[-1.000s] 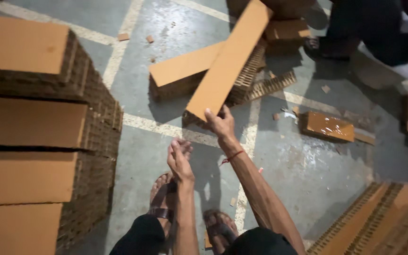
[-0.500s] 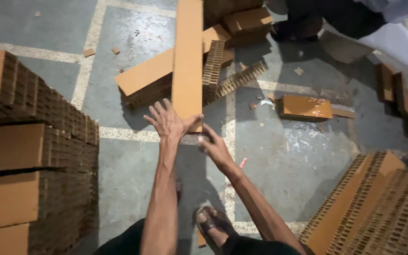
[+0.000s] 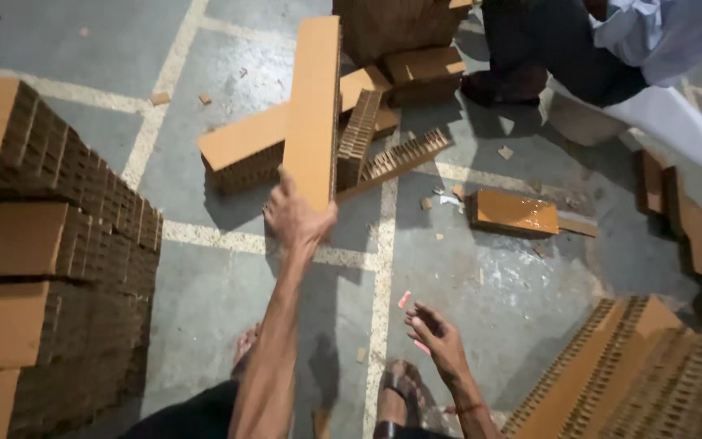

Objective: The person sits on the floor and assembles cardboard packaging components. They pick up a long, honeycomb-structured cardboard piece and attach a flat cardboard flap to it. The person repeats this process, stacking the assembled units on the floor.

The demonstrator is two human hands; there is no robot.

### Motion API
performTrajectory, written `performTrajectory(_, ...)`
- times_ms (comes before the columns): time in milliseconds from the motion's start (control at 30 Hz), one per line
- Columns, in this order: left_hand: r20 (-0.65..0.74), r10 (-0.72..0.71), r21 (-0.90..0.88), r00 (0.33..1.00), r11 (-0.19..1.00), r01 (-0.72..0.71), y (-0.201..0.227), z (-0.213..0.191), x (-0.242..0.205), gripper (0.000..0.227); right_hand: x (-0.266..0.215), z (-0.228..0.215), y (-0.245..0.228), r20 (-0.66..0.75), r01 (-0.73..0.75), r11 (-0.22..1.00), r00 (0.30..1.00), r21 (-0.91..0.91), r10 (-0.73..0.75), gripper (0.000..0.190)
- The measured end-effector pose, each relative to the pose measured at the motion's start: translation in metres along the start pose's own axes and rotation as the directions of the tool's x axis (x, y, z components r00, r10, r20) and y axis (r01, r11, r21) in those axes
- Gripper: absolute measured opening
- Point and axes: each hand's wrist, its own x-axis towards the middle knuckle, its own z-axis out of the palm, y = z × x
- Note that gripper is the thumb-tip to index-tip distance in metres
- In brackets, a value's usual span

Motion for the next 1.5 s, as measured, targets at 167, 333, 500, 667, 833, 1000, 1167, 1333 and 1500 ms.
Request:
performTrajectory(167,0.383,0.219,-0.837,0.897,0.493,0.237,0.014,-0.013,-0.076,0.103,0.0,0.004,-0.032,0.069,0.22,0.969,0.971,0.115,-0.229,0.061)
performTrajectory(333,0.479,0.658,-0.872,0.581,0.282,0.399,0.047,0.051,-0.164,0.116,-0.01,-0.02,-0.091,0.191,0.319,0.821,0.873,0.473,-0.449,0.088)
performTrajectory(500,0.626,0.732,-0.769,0.268,0.524,0.365,0.037,0.141,-0.218,0.125,-0.038,-0.065,-0.097,-0.141,0.428,0.898,0.9,0.1,-0.413,0.081)
performTrajectory(667,0.732,0.646,-0.588,0.216,0.44,0.679,-0.009,0.193,-0.203,0.127,-0.037,-0.036,-0.046,-0.267,0.349,0.937,0.905,0.02,-0.332,0.104)
performTrajectory(833,0.773,0.628,-0.125,0.084,0.021,0.992,-0.04,0.171,-0.167,0.098,-0.016,-0.018,-0.019,-0.337,0.037,0.923,0.925,-0.384,-0.177,0.079)
performTrajectory(1000,0.714,0.632,-0.406,0.3,0.024,0.914,-0.049,0.16,-0.14,0.097,0.089,-0.096,-0.055,-0.189,0.245,0.496,0.716,-0.833,-0.672,0.074)
performTrajectory(1167,0.778,0.547,-0.229,0.308,-0.209,0.951,-0.046,0.154,-0.136,0.102,0.213,-0.126,-0.087,0.261,0.256,-0.082,0.817,-0.963,-0.514,0.074)
performTrajectory(1333,0.763,0.551,-0.303,0.339,-0.159,0.94,-0.039,0.152,-0.131,0.107,0.312,-0.122,-0.076,0.37,0.11,-0.629,0.88,-0.77,-0.299,0.082)
performTrajectory(1500,0.749,0.565,-0.288,0.346,-0.193,0.938,-0.03,0.146,-0.123,0.111,0.382,-0.138,-0.048,0.261,-0.045,-0.775,0.928,-0.63,-0.266,0.064)
